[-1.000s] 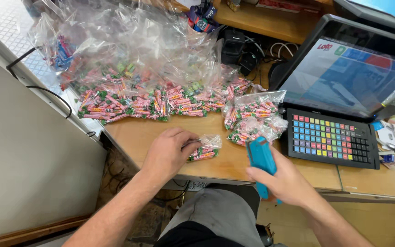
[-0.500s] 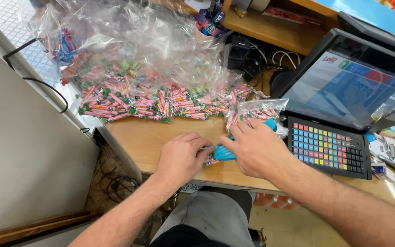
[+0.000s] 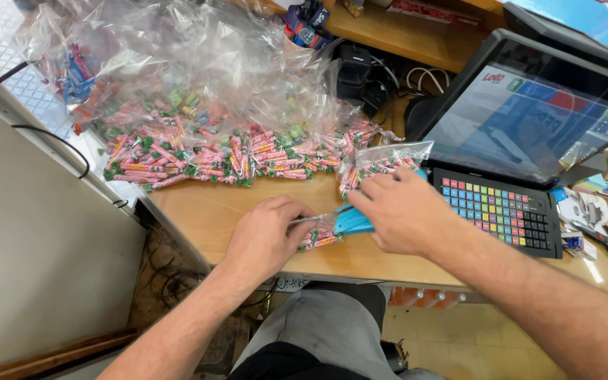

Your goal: The person staples small plastic bags containing candies using a blue stapler on a counter.

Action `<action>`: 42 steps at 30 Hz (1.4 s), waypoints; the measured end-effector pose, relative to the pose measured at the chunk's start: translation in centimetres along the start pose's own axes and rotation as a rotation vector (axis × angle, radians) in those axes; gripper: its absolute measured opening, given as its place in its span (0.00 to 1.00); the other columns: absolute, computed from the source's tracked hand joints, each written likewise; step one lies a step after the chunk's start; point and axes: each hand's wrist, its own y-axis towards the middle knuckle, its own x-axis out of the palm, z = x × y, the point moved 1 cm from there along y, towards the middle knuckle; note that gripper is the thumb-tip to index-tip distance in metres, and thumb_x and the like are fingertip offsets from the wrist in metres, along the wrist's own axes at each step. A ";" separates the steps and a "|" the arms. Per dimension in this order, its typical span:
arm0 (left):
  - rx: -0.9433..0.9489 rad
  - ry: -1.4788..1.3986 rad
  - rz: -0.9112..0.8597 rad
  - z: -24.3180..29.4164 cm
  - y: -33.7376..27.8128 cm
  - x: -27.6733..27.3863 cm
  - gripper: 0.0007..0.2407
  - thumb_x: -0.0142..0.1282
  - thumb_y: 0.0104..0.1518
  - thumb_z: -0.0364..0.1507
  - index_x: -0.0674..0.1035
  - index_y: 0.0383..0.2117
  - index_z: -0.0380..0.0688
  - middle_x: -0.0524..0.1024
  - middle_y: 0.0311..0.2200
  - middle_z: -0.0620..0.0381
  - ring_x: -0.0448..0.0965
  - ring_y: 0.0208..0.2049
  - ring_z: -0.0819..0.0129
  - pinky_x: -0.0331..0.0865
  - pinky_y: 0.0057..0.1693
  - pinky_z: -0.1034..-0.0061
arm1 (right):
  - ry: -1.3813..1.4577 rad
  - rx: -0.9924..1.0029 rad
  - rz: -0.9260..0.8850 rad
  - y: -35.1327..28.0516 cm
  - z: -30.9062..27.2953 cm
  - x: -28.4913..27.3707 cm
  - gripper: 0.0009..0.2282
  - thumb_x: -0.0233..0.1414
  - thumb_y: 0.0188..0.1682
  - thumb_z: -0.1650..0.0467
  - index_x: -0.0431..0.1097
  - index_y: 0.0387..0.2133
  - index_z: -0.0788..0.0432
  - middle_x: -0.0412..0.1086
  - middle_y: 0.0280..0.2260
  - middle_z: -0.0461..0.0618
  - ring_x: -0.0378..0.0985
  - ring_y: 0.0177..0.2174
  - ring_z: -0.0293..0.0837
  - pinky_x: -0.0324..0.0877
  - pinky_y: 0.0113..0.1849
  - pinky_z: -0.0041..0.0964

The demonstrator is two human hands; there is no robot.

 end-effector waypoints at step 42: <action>-0.089 -0.340 -0.080 1.8 1.0 -1.3 0.06 0.58 0.59 0.27 0.84 0.38 0.44 0.85 0.32 0.51 0.87 0.39 0.62 0.83 0.42 0.75 | -0.021 -0.127 0.210 1.9 -0.8 1.5 0.24 0.57 0.36 0.48 0.68 0.35 0.51 0.74 0.27 0.48 0.80 0.32 0.48 0.69 0.36 0.46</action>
